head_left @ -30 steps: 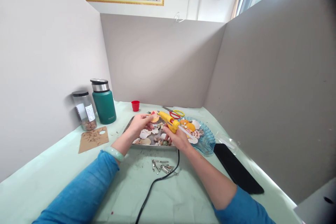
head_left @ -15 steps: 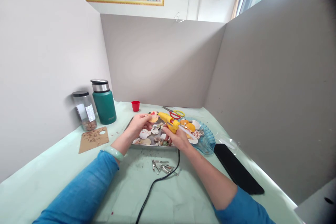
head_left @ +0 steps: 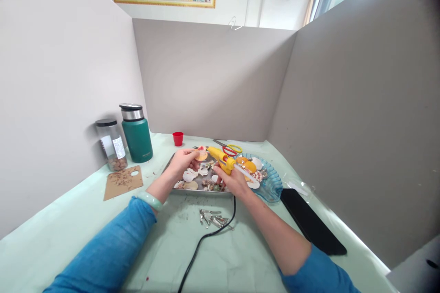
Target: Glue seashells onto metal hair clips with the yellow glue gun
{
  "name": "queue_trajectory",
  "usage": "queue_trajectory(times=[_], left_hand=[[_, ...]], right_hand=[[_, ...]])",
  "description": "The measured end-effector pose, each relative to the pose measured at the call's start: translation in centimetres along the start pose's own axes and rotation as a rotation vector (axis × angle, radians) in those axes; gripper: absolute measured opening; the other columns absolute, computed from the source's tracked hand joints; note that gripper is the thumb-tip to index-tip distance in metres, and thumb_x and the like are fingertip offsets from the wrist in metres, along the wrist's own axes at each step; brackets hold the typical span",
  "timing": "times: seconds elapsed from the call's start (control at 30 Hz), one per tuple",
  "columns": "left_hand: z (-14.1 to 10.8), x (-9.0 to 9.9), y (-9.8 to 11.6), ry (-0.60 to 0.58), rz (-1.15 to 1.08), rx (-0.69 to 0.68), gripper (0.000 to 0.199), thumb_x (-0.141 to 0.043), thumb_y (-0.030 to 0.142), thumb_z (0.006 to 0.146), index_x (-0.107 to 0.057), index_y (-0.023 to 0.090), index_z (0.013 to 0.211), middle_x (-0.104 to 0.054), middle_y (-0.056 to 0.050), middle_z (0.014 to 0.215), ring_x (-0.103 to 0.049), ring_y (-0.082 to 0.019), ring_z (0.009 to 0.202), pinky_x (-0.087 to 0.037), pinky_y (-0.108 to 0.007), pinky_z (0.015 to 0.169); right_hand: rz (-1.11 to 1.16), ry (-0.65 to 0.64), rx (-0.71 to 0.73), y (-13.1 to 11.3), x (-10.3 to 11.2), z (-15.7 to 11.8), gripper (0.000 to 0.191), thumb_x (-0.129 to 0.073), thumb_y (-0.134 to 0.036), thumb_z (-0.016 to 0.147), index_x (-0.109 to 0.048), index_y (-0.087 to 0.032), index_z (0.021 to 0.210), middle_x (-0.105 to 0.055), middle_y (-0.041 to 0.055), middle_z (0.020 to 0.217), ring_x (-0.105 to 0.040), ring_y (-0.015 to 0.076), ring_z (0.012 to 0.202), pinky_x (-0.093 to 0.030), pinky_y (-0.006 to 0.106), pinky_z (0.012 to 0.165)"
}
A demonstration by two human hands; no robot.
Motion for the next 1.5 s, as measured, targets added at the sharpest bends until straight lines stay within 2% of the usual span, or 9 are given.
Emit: queue_trajectory(times=[0.17,0.33,0.63,0.93,1.5], left_hand=[[-0.1,-0.1,0.2,0.045,0.060,-0.015,0.026,-0.066,0.035,0.068,-0.065,0.010,0.075,-0.057,-0.001,0.047,-0.052,-0.010,0.040,-0.042,-0.020,0.041],[0.0,-0.1,0.2,0.069,0.126,-0.046,0.030,-0.064,0.034,0.070,-0.069,0.009,0.087,-0.060,-0.001,0.051,-0.053,-0.010,0.040,-0.043,-0.020,0.042],[0.4,0.3,-0.2,0.096,0.213,-0.091,0.037,-0.062,0.039,0.074,-0.070,0.010,0.094,-0.057,0.000,0.042,-0.055,-0.012,0.041,-0.043,-0.019,0.044],[0.4,0.5,-0.6,0.141,0.369,-0.153,0.037,-0.056,0.039,0.078,-0.071,0.015,0.101,-0.059,0.001,0.043,-0.058,-0.013,0.043,-0.044,-0.020,0.046],[0.3,0.6,-0.5,0.163,0.378,-0.165,0.038,-0.056,0.037,0.078,-0.070,0.015,0.106,-0.060,0.001,0.044,-0.058,-0.013,0.044,-0.043,-0.020,0.046]], right_hand=[[0.011,0.017,-0.012,-0.1,0.0,-0.1,0.033,-0.057,-0.044,0.079,-0.060,-0.016,0.096,-0.057,-0.0011,0.055,-0.054,0.0136,0.049,-0.046,0.024,0.047],[-0.009,0.016,-0.006,0.1,0.0,0.1,0.033,-0.058,-0.044,0.079,-0.060,-0.016,0.096,-0.058,-0.0008,0.056,-0.055,0.0136,0.050,-0.046,0.023,0.047],[-0.038,0.014,0.018,0.5,0.0,0.1,0.032,-0.057,-0.046,0.079,-0.062,-0.018,0.094,-0.059,-0.0003,0.056,-0.057,0.0148,0.051,-0.047,0.024,0.049],[-0.063,0.012,0.015,0.3,0.1,0.1,0.032,-0.055,-0.046,0.081,-0.061,-0.018,0.094,-0.059,-0.0006,0.056,-0.056,0.0148,0.051,-0.047,0.024,0.049],[-0.089,0.011,0.011,0.8,0.1,0.3,0.035,-0.054,-0.049,0.081,-0.062,-0.019,0.096,-0.060,0.0002,0.057,-0.057,0.0152,0.052,-0.047,0.024,0.049]])
Point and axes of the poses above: each hand's wrist, its own z-axis towards the middle knuckle, its own x-axis out of the back of the hand, y = z × x, the point moved 1 cm from there along z, towards the middle knuckle
